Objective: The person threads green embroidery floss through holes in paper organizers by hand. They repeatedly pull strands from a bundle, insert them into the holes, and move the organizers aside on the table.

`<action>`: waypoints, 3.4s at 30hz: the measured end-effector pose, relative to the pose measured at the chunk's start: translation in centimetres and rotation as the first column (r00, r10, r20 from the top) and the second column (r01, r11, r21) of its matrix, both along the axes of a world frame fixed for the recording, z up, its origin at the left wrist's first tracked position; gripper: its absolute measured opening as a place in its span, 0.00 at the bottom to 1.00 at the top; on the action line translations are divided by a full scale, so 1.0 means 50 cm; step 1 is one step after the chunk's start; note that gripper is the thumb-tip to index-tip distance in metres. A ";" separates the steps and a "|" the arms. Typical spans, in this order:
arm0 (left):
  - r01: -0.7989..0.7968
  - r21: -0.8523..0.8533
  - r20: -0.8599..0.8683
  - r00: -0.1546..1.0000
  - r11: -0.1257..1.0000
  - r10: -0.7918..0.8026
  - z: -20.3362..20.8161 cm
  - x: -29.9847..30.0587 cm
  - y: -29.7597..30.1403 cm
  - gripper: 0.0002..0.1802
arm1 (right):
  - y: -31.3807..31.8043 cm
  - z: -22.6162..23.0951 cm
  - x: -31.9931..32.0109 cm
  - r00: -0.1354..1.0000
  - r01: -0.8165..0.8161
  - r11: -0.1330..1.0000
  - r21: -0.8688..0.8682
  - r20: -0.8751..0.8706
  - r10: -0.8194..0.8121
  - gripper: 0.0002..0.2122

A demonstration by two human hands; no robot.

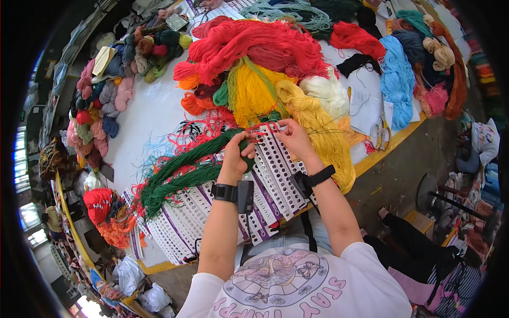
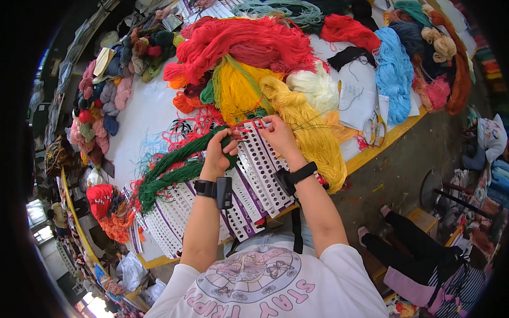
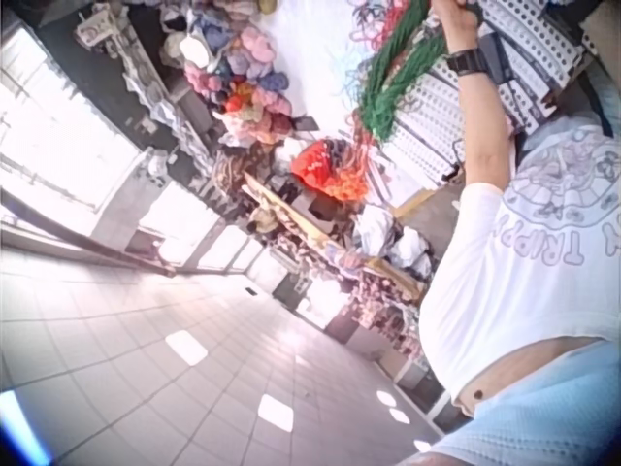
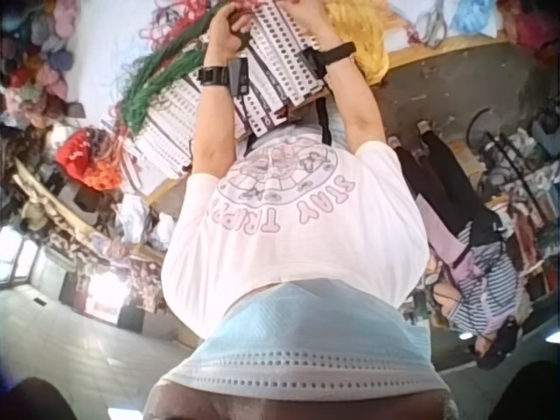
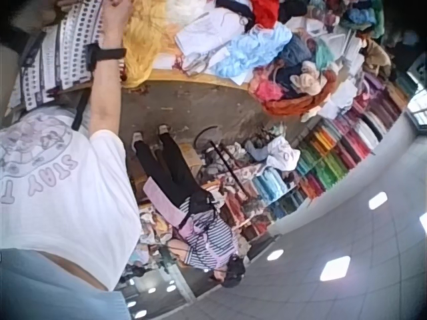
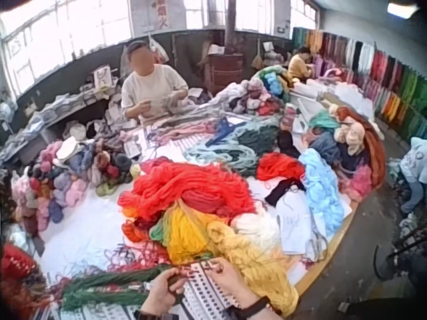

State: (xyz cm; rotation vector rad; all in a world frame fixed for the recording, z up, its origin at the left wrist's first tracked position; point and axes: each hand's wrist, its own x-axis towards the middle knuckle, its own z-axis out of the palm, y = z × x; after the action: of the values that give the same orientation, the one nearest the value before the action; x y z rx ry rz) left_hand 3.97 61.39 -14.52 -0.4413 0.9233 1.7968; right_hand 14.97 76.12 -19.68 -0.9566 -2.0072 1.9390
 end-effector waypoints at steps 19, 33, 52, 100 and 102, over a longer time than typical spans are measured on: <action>-0.343 -0.246 -0.517 0.838 0.907 0.177 0.123 -0.328 -0.334 0.08 | 0.114 0.004 0.095 0.928 0.016 0.862 0.507 0.312 -0.201 0.20; 0.139 -0.004 -0.463 0.877 0.990 -0.125 0.238 -0.099 -0.126 0.11 | -0.177 0.102 -0.038 0.917 -0.397 0.546 0.738 0.298 0.264 0.41; 0.204 0.066 -0.484 0.862 0.977 -0.148 0.282 -0.023 -0.161 0.28 | -0.211 0.328 -0.055 0.941 -0.097 0.991 0.093 -0.317 0.121 0.06; 0.189 -0.587 -0.296 0.855 0.787 -0.426 -0.025 0.167 0.061 0.20 | 0.169 0.059 0.112 0.788 -0.255 0.939 -0.229 0.514 0.339 0.09; 0.182 -0.623 -0.308 0.837 0.761 -0.452 -0.027 0.172 0.063 0.20 | 0.178 0.067 0.110 0.761 -0.311 0.909 -0.279 0.500 0.414 0.09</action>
State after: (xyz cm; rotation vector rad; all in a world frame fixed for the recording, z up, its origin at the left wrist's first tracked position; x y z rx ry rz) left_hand 12.56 64.52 -15.85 -0.2077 1.7775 1.2775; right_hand 20.49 85.01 -16.35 -1.3917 -2.5222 2.2722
